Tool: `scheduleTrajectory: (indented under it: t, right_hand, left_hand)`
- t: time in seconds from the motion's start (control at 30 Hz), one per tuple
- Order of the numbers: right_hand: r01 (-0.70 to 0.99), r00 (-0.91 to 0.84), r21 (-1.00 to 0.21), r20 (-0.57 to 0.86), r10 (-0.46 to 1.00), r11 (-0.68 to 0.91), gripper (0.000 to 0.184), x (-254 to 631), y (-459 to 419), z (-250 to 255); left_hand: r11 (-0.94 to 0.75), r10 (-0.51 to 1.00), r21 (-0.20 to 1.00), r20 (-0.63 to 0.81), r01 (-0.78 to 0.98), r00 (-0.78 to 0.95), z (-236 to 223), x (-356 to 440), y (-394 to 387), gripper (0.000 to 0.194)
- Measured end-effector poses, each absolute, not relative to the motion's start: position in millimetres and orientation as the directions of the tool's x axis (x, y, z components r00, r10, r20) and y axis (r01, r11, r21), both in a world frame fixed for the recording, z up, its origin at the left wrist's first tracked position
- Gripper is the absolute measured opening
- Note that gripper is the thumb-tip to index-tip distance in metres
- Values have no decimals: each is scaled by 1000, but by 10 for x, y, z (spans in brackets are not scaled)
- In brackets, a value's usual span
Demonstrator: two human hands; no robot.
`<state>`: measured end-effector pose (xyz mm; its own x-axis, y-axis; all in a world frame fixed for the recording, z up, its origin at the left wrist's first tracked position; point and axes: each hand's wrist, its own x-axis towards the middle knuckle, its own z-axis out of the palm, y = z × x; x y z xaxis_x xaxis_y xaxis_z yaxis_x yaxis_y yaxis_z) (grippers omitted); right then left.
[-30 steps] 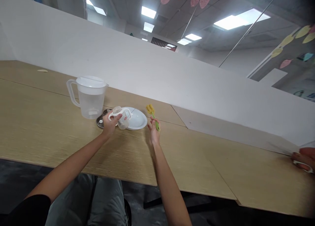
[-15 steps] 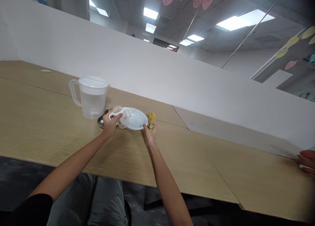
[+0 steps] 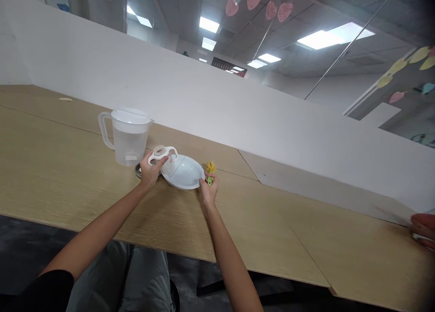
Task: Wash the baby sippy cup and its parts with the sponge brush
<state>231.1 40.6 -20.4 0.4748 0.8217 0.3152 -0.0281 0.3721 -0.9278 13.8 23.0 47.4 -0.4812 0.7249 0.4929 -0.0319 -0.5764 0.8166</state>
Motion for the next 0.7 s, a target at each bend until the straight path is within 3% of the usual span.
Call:
scheduleTrajectory:
  t: [0.17,0.3,0.43,0.5,0.6,0.7]
  right_hand:
    - [131,568,-930,354,743,343,31,2298,268,-48]
    - [157,628,-853,475,617,497,25,2291,145,162]
    - [-20,565,-751,536,627,660,31,2303,78,309]
    - [-172,490,-724,525,696,668,33,2324,76,345]
    - [-412,247,-773,416,875,483,29,2363,89,374]
    - [-506,69,-805,320,945,310,27,2378,88,393]
  left_hand:
    - [-625,630,767,604,144,-488,440,123,255,51]
    - [-636,541,695,711,335,-449,449,110,228,53]
    - [-656,476,603,797,454,-372,465,115,197,54]
    - [-656,459,572,820,492,-341,459,119,200,54]
    - [-634,448,554,832,540,-328,440,111,225,53]
    - [-613,438,539,840,578,-319,423,83,256,52]
